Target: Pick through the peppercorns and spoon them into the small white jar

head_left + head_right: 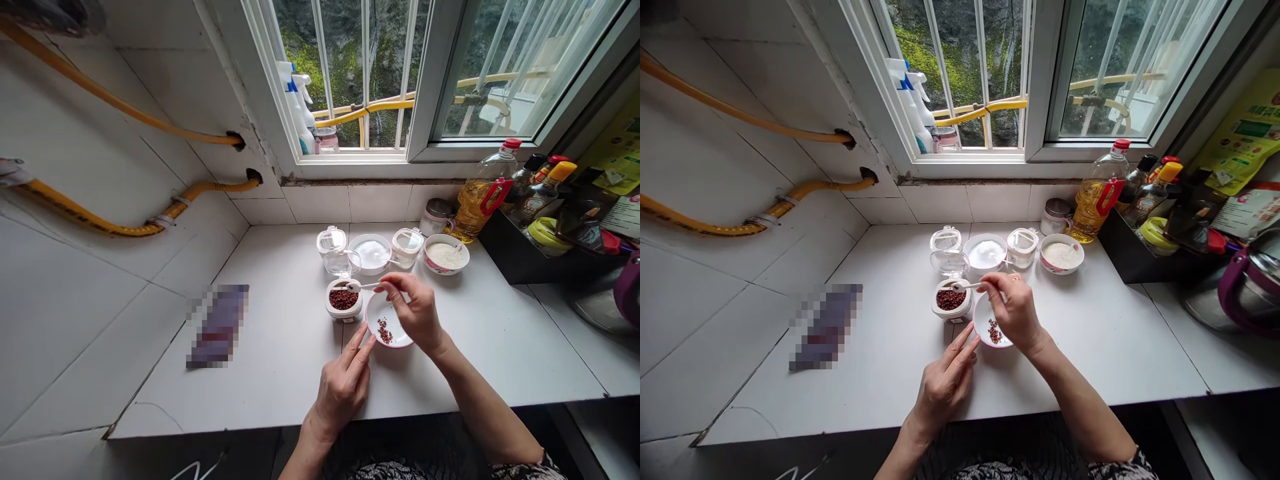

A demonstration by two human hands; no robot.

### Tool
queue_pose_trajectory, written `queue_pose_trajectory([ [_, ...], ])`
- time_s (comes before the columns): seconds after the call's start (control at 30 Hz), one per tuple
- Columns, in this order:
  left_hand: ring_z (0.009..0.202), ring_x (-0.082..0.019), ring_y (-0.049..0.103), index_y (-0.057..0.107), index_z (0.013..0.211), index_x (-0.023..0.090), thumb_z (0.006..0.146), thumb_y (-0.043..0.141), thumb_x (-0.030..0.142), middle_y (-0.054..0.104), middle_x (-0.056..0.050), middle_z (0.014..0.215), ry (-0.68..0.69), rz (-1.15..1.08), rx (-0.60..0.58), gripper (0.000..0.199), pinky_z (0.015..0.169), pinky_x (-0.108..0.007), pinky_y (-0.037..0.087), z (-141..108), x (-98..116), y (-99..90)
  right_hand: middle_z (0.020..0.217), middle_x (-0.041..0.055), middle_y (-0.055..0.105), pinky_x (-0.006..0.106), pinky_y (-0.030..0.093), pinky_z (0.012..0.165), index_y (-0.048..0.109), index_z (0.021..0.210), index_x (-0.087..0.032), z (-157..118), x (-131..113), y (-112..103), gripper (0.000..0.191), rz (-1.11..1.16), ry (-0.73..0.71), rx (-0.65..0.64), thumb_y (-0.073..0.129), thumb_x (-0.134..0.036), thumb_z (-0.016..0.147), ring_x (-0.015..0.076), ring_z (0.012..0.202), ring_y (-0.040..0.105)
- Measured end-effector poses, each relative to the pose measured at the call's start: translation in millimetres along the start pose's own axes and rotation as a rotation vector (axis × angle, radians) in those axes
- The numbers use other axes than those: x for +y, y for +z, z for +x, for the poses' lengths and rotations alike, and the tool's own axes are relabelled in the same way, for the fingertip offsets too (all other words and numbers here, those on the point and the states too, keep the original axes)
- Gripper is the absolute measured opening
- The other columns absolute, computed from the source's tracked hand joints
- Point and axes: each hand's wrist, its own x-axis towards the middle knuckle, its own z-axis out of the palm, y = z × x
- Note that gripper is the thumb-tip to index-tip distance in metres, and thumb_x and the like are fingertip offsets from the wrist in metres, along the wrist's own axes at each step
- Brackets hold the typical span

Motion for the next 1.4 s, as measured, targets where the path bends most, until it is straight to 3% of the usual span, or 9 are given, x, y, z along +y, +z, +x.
queue_pose_trajectory([
  [0.1,0.130,-0.026,0.059,0.043,0.149,0.014,0.091,0.044,-0.003,0.054,-0.021,0.144,-0.001,0.000,-0.007,0.060,0.088,-0.026,0.061,0,0,-0.2,0.077,0.0056,0.076,0.037,0.047,0.077,0.068,0.090,-0.023,-2,0,2,0.020,-0.177,-0.273,-0.083,0.049,-0.025,0.096,0.0183,0.062,0.062],
  [0.2,0.129,-0.025,0.059,0.044,0.148,0.014,0.092,0.045,-0.003,0.054,-0.021,0.144,-0.007,0.005,-0.010,0.059,0.090,-0.027,0.060,0,1,-0.7,0.075,0.0048,0.075,0.036,0.046,0.076,0.067,0.090,-0.022,-1,3,-6,0.020,-0.232,-0.336,-0.050,0.049,-0.022,0.097,0.0182,0.061,0.061],
  [0.27,0.129,-0.025,0.059,0.044,0.148,0.015,0.092,0.045,-0.003,0.054,-0.020,0.144,-0.009,0.005,-0.010,0.059,0.091,-0.027,0.060,1,1,-1.1,0.074,0.0050,0.075,0.036,0.045,0.076,0.067,0.089,-0.022,1,7,-16,0.019,-0.251,-0.288,0.009,0.050,-0.022,0.097,0.0198,0.066,0.063],
  [0.33,0.129,-0.025,0.059,0.045,0.148,0.015,0.091,0.045,-0.004,0.055,-0.021,0.143,-0.007,0.006,-0.010,0.060,0.092,-0.028,0.060,2,1,-1.2,0.073,0.0047,0.074,0.035,0.044,0.075,0.066,0.086,-0.022,1,12,-27,0.018,-0.296,-0.187,-0.014,0.051,-0.021,0.096,0.0205,0.069,0.063],
  [0.53,0.129,-0.025,0.059,0.045,0.147,0.014,0.090,0.047,-0.006,0.056,-0.022,0.142,-0.001,0.005,-0.003,0.061,0.090,-0.027,0.060,2,1,-1.5,0.067,0.0039,0.071,0.032,0.040,0.066,0.065,0.077,-0.021,-6,27,-35,0.019,-0.473,0.044,-0.346,0.054,-0.018,0.092,0.0185,0.061,0.053],
  [0.7,0.129,-0.026,0.060,0.045,0.148,0.014,0.090,0.047,-0.006,0.055,-0.021,0.143,-0.003,0.001,-0.011,0.061,0.094,-0.029,0.059,1,1,-1.8,0.065,0.0023,0.072,0.030,0.043,0.067,0.064,0.075,-0.020,-9,17,-27,0.020,-0.263,0.148,-0.460,0.053,-0.016,0.091,0.0171,0.064,0.057],
  [0.97,0.126,-0.026,0.062,0.049,0.144,0.011,0.089,0.050,-0.007,0.056,-0.023,0.141,-0.007,-0.015,-0.002,0.058,0.089,-0.026,0.060,-1,0,-0.5,0.062,0.0013,0.070,0.024,0.042,0.054,0.063,0.070,-0.019,-4,12,-30,0.020,0.113,0.493,-0.376,0.054,-0.026,0.086,0.0121,0.054,0.055],
  [1.13,0.128,-0.025,0.060,0.048,0.144,0.012,0.089,0.048,-0.008,0.055,-0.023,0.142,-0.005,-0.025,-0.001,0.059,0.091,-0.027,0.060,0,1,-1.1,0.060,0.0029,0.071,0.024,0.042,0.052,0.064,0.070,-0.018,-3,15,-32,0.021,0.222,0.549,-0.302,0.058,-0.033,0.082,0.0118,0.052,0.053],
  [1.4,0.128,-0.026,0.060,0.050,0.142,0.010,0.089,0.048,-0.007,0.056,-0.024,0.141,0.003,-0.015,0.005,0.056,0.088,-0.025,0.060,0,0,-0.6,0.058,0.0052,0.072,0.026,0.043,0.051,0.067,0.071,-0.017,0,18,-36,0.023,0.168,0.580,-0.191,0.061,-0.038,0.078,0.0129,0.050,0.052],
])
